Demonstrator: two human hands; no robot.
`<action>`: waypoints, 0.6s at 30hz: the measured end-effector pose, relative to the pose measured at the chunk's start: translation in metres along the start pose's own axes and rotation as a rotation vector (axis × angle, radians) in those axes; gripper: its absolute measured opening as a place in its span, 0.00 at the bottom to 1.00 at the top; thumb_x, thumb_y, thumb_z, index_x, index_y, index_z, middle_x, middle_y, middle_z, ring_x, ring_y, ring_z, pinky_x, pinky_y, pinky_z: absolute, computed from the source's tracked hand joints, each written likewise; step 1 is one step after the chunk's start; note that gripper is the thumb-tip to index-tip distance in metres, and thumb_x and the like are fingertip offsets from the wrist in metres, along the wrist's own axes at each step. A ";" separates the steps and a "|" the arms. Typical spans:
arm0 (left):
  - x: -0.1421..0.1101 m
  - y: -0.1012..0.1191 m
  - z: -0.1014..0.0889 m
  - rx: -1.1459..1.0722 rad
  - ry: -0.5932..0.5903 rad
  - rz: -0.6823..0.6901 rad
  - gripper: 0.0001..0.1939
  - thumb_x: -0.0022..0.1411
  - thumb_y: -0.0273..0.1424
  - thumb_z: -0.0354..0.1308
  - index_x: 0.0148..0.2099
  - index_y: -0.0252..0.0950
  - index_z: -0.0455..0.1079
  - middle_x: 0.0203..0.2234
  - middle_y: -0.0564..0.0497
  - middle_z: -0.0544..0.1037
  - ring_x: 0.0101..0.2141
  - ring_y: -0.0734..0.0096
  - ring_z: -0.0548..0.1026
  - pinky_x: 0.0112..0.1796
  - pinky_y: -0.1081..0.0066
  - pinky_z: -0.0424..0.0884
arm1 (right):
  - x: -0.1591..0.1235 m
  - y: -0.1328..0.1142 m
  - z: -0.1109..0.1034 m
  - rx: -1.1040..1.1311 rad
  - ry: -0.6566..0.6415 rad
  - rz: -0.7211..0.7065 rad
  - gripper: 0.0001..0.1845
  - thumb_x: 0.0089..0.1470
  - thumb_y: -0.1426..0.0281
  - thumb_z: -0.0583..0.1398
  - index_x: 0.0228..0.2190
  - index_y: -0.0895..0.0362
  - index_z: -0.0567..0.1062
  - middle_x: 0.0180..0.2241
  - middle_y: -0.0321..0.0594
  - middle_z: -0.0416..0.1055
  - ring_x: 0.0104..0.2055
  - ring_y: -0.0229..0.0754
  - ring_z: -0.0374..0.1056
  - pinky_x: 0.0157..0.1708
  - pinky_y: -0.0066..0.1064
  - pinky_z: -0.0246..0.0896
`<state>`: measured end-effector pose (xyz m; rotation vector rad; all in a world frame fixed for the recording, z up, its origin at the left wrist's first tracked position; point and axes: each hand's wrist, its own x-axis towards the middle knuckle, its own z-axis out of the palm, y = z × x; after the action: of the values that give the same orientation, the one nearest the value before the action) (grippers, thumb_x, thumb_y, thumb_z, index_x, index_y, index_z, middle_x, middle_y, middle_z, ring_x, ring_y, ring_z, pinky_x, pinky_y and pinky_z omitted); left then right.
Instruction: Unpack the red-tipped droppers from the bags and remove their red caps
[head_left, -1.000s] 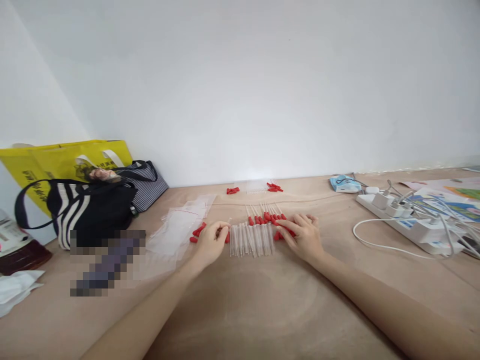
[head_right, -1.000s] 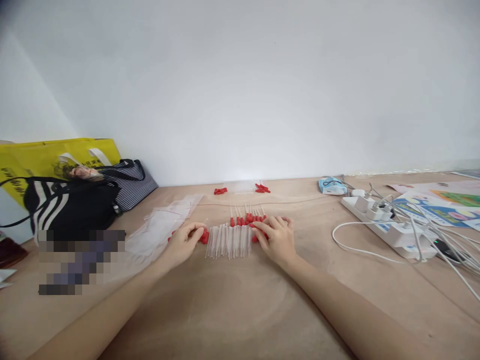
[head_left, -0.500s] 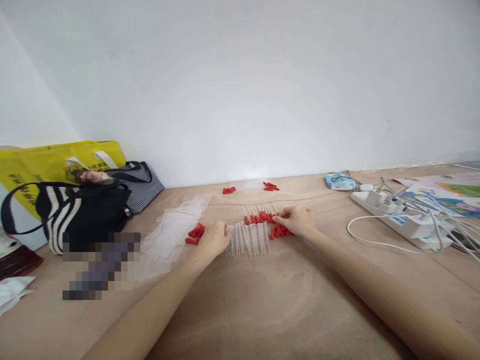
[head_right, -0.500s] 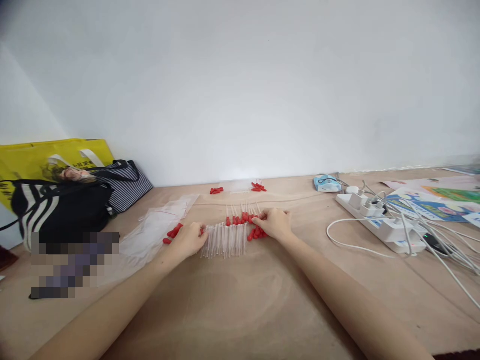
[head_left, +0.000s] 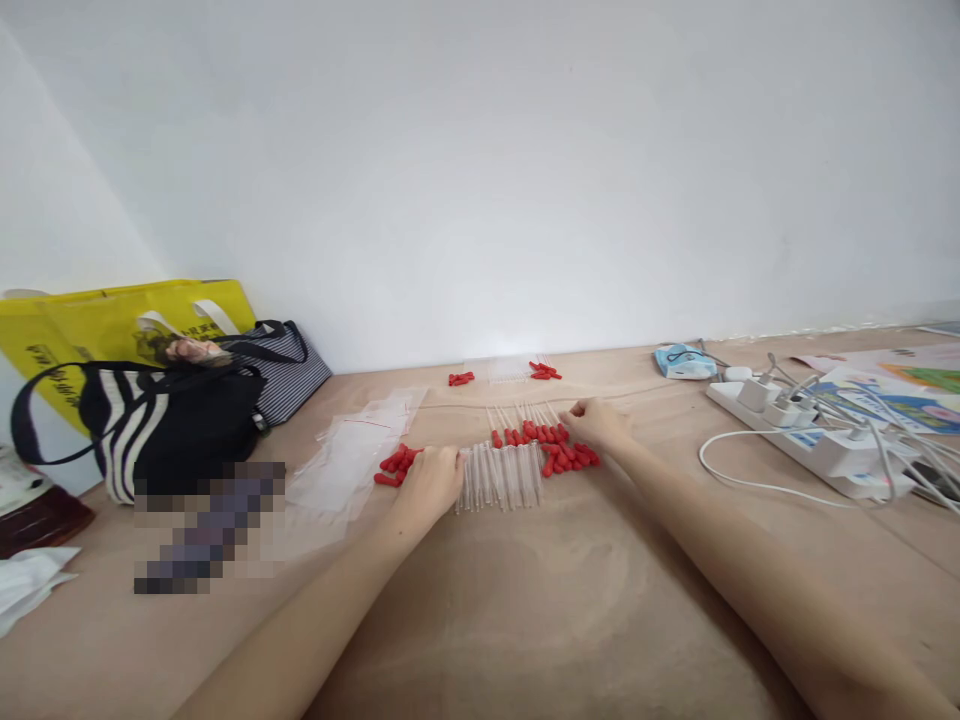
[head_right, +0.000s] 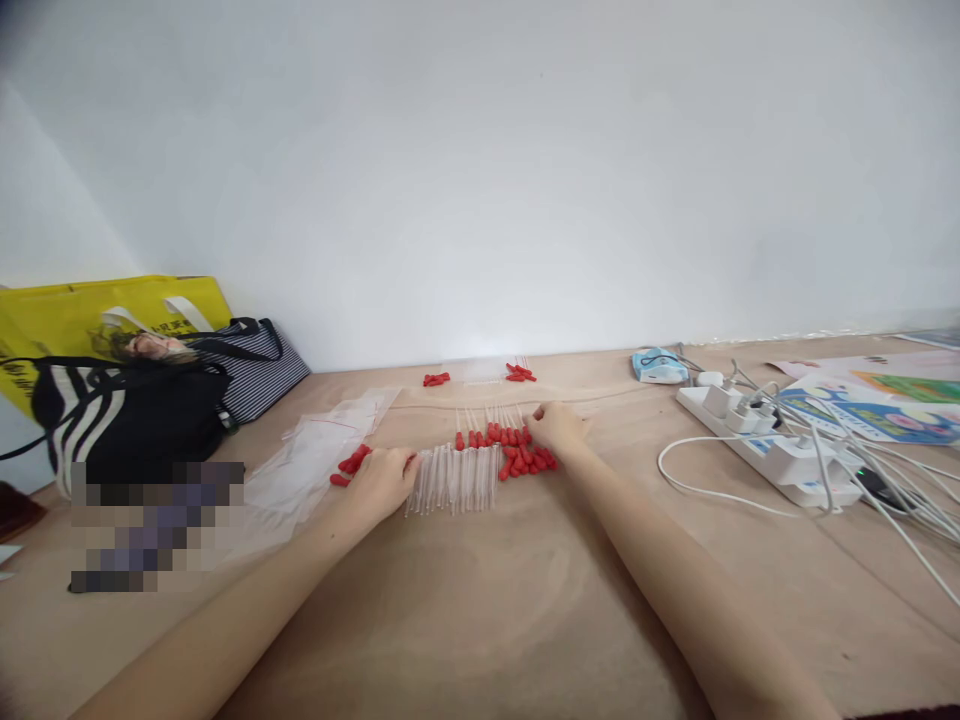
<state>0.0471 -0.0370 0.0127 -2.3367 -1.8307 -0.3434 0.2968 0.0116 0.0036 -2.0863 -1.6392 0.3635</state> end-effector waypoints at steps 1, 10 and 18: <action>-0.003 -0.002 -0.002 -0.010 0.018 0.015 0.16 0.60 0.32 0.42 0.27 0.33 0.68 0.23 0.44 0.74 0.26 0.63 0.73 0.27 0.69 0.62 | 0.006 0.003 0.001 -0.003 -0.020 0.015 0.15 0.45 0.59 0.55 0.22 0.56 0.73 0.22 0.41 0.71 0.28 0.42 0.66 0.30 0.31 0.54; -0.035 -0.039 -0.007 -0.347 -0.028 0.358 0.19 0.47 0.47 0.56 0.31 0.37 0.60 0.22 0.55 0.67 0.22 0.74 0.64 0.24 0.75 0.59 | 0.039 0.002 0.014 -0.054 -0.172 0.104 0.14 0.34 0.59 0.62 0.15 0.58 0.70 0.15 0.38 0.66 0.21 0.41 0.65 0.23 0.31 0.56; -0.026 -0.041 0.004 -0.420 -0.042 0.358 0.15 0.50 0.42 0.56 0.31 0.37 0.59 0.22 0.56 0.65 0.23 0.75 0.64 0.24 0.75 0.60 | 0.037 -0.005 0.008 -0.018 -0.072 0.035 0.08 0.36 0.69 0.60 0.13 0.60 0.70 0.13 0.40 0.64 0.19 0.42 0.64 0.21 0.30 0.54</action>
<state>0.0017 -0.0503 0.0011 -2.9026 -1.4173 -0.6870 0.2982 0.0497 0.0017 -2.1409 -1.6537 0.4414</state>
